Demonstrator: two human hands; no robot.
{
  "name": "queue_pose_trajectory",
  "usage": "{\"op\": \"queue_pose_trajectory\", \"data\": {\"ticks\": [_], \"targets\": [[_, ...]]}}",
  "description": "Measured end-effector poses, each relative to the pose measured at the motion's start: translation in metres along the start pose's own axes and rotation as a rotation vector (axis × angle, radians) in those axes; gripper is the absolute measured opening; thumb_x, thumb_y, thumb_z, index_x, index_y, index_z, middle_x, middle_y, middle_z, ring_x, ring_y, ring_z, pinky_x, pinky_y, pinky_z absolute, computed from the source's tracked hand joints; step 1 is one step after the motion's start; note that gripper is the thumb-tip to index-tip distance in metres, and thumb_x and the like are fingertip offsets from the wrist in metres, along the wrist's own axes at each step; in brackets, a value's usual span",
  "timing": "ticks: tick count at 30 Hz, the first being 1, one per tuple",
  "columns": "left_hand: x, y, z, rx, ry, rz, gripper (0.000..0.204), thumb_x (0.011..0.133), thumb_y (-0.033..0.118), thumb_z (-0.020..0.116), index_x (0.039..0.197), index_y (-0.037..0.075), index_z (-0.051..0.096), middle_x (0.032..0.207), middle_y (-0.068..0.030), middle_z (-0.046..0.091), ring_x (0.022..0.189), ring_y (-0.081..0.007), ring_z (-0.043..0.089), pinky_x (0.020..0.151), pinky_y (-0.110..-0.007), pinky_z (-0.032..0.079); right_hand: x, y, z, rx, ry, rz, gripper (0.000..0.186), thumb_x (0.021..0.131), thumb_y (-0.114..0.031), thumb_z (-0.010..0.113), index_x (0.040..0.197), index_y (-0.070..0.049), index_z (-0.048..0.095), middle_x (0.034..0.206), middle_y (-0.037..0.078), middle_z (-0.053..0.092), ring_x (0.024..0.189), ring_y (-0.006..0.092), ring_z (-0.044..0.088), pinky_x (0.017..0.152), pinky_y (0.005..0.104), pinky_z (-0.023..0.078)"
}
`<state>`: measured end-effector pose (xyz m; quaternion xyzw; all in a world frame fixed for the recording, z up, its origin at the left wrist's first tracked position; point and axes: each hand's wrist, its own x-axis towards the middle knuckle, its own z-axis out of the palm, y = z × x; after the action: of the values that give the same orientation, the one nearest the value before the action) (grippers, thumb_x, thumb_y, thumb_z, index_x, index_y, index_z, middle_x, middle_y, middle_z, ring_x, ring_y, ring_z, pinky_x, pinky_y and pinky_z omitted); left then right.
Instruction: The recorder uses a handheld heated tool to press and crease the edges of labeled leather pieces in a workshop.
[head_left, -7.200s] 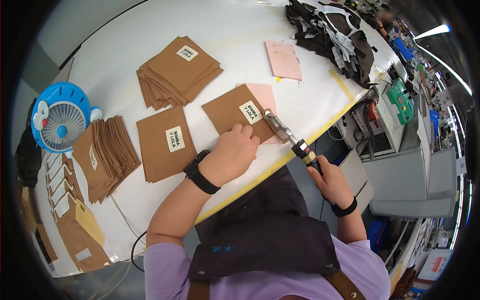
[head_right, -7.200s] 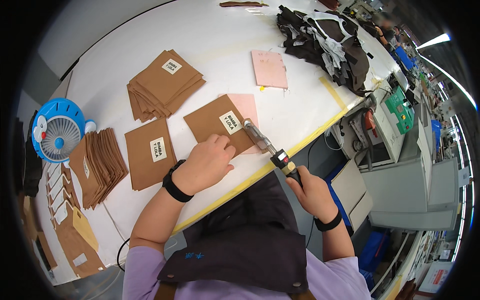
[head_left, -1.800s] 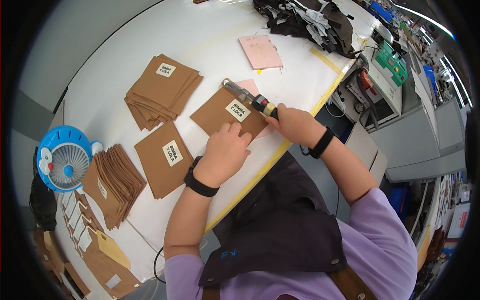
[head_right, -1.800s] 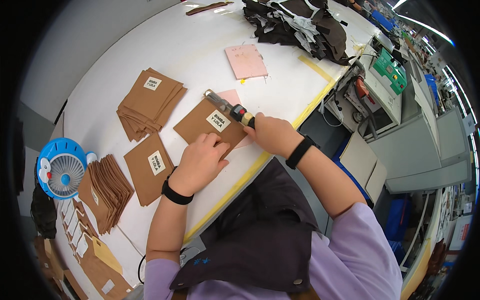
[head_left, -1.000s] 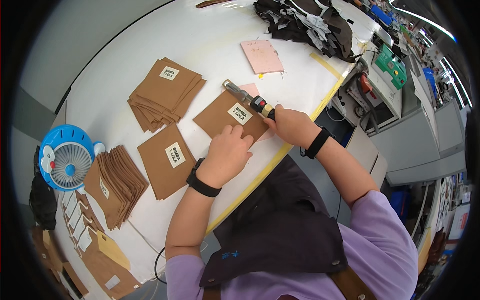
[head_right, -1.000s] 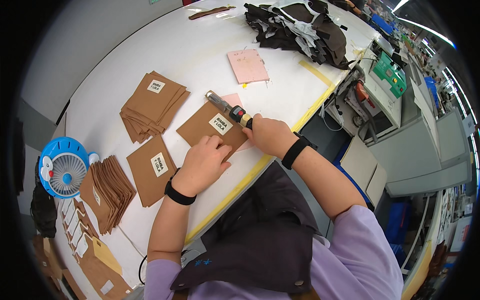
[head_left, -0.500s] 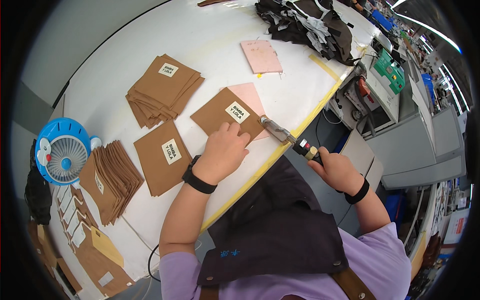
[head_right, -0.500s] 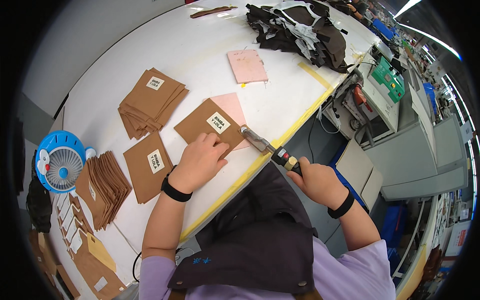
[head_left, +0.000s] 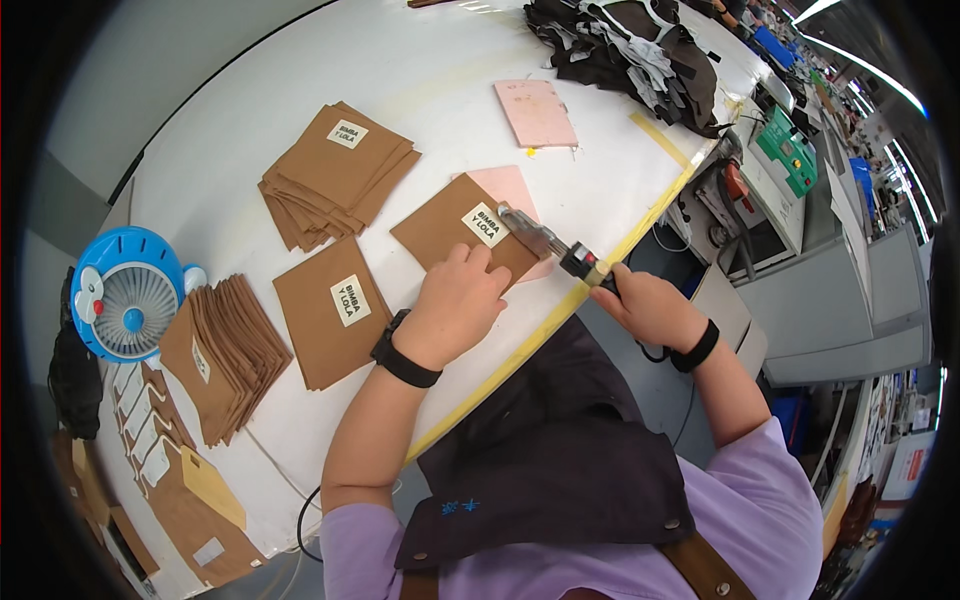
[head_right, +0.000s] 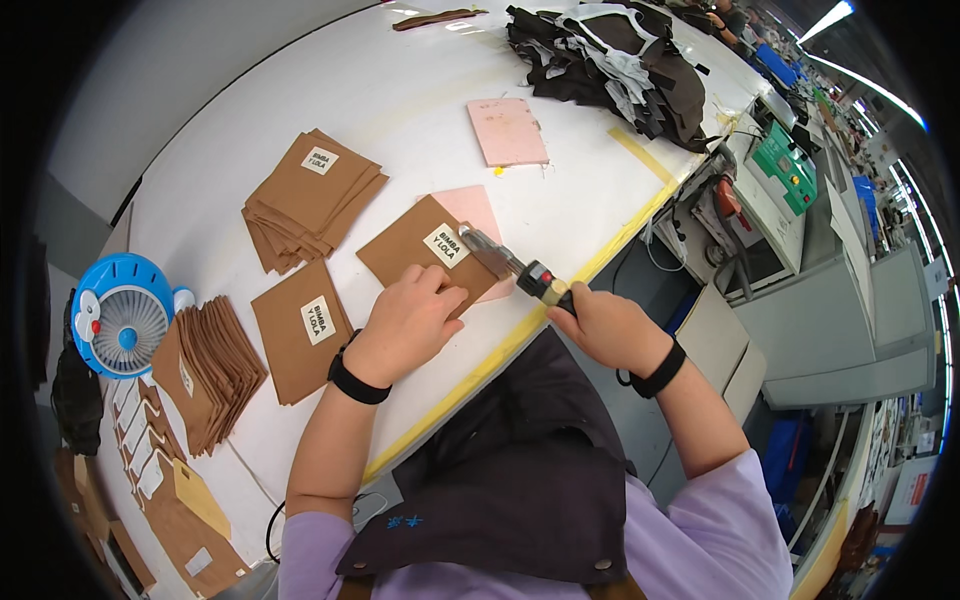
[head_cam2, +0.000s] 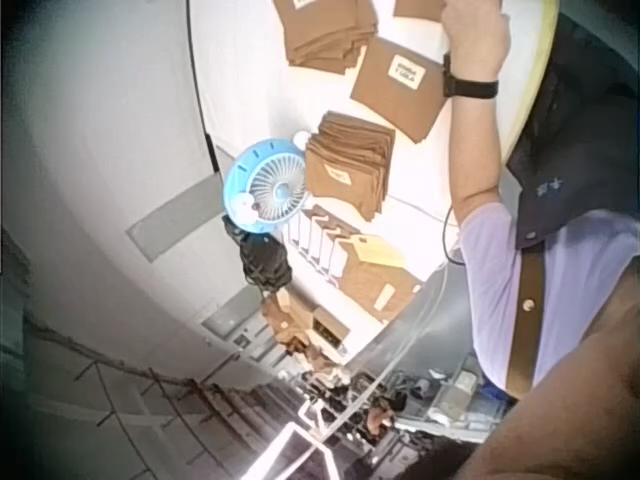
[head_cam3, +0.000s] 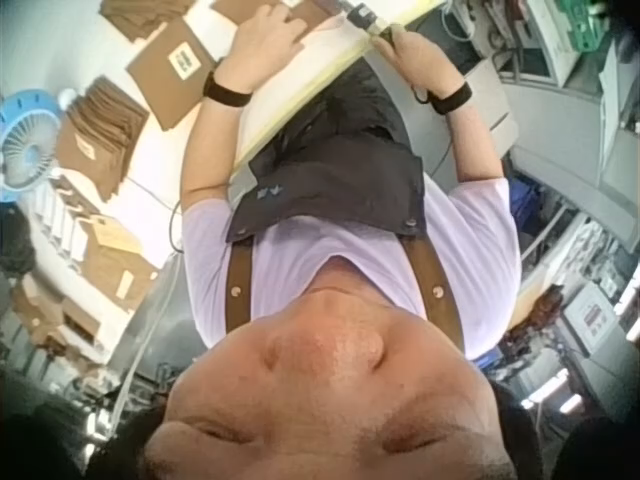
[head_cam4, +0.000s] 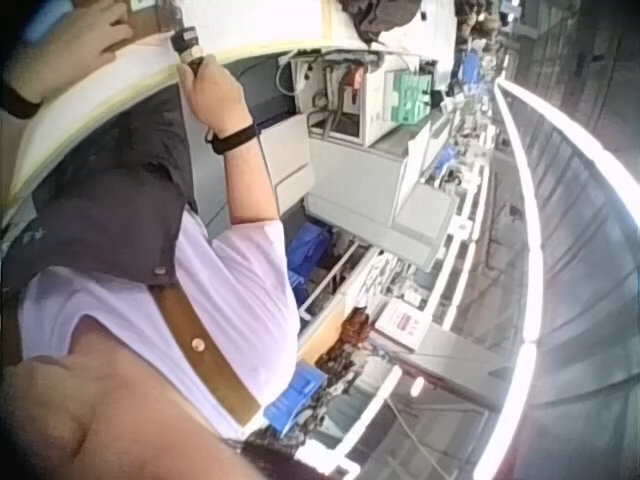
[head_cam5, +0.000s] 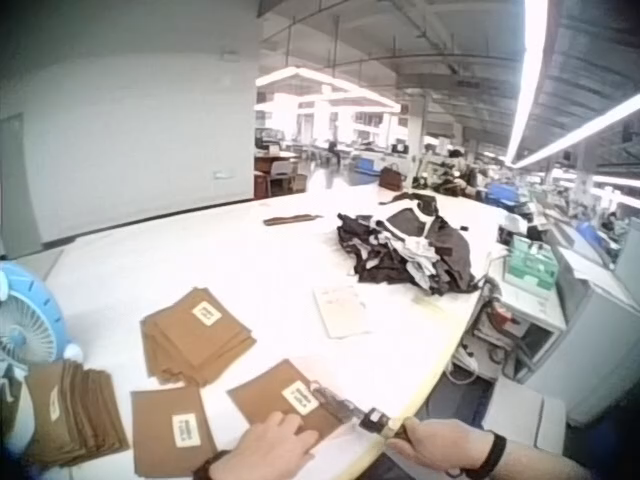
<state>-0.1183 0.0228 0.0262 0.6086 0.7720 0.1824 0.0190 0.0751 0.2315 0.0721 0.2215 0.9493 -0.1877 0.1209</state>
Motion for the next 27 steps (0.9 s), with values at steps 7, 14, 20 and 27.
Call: {"op": "queue_pose_trajectory", "data": {"ticks": [7, 14, 20, 27], "targets": [[0.001, -0.006, -0.002, -0.013, 0.041, -0.027, 0.026, 0.084, 0.018, 0.077, 0.108, 0.008, 0.071, 0.102, -0.0068, 0.063, 0.099, -0.0273, 0.061, 0.082, -0.040, 0.055, 0.096, -0.033, -0.009, -0.009, 0.016, -0.067, 0.053, 0.106, -0.049, 0.049, 0.103, 0.004, 0.059, 0.087, 0.025, 0.070, 0.082, 0.0417, 0.069, 0.075, 0.0476, 0.055], [0.005, -0.028, 0.004, -0.003, 0.139, -0.228, 0.021, 0.091, 0.013, 0.069, 0.110, 0.006, 0.069, 0.104, -0.0092, 0.063, 0.103, -0.0313, 0.062, 0.082, -0.043, 0.055, 0.099, -0.001, 0.010, 0.603, -0.066, -0.054, 0.048, 0.106, -0.044, 0.052, 0.093, 0.002, 0.056, 0.064, 0.008, 0.059, 0.049, 0.0176, 0.058, 0.048, 0.0326, 0.045], [0.017, -0.062, 0.020, 0.205, 0.429, -0.271, 0.013, 0.087, 0.005, 0.062, 0.100, 0.003, 0.066, 0.103, -0.0135, 0.062, 0.100, -0.0320, 0.061, 0.080, -0.044, 0.054, 0.089, 0.016, 0.029, 0.919, -0.003, -0.028, 0.042, 0.107, -0.040, 0.053, 0.093, -0.001, 0.056, 0.063, 0.002, 0.054, 0.044, 0.0119, 0.049, 0.044, 0.0279, 0.040], [0.033, -0.066, 0.002, 0.065, 0.104, -0.536, 0.014, 0.086, 0.006, 0.059, 0.096, 0.003, 0.067, 0.097, -0.0200, 0.068, 0.095, -0.0386, 0.066, 0.084, -0.049, 0.054, 0.092, 0.026, 0.033, 1.038, -0.013, -0.043, 0.043, 0.107, -0.044, 0.053, 0.095, -0.003, 0.056, 0.062, 0.002, 0.054, 0.042, 0.0126, 0.047, 0.043, 0.0279, 0.040]]}}
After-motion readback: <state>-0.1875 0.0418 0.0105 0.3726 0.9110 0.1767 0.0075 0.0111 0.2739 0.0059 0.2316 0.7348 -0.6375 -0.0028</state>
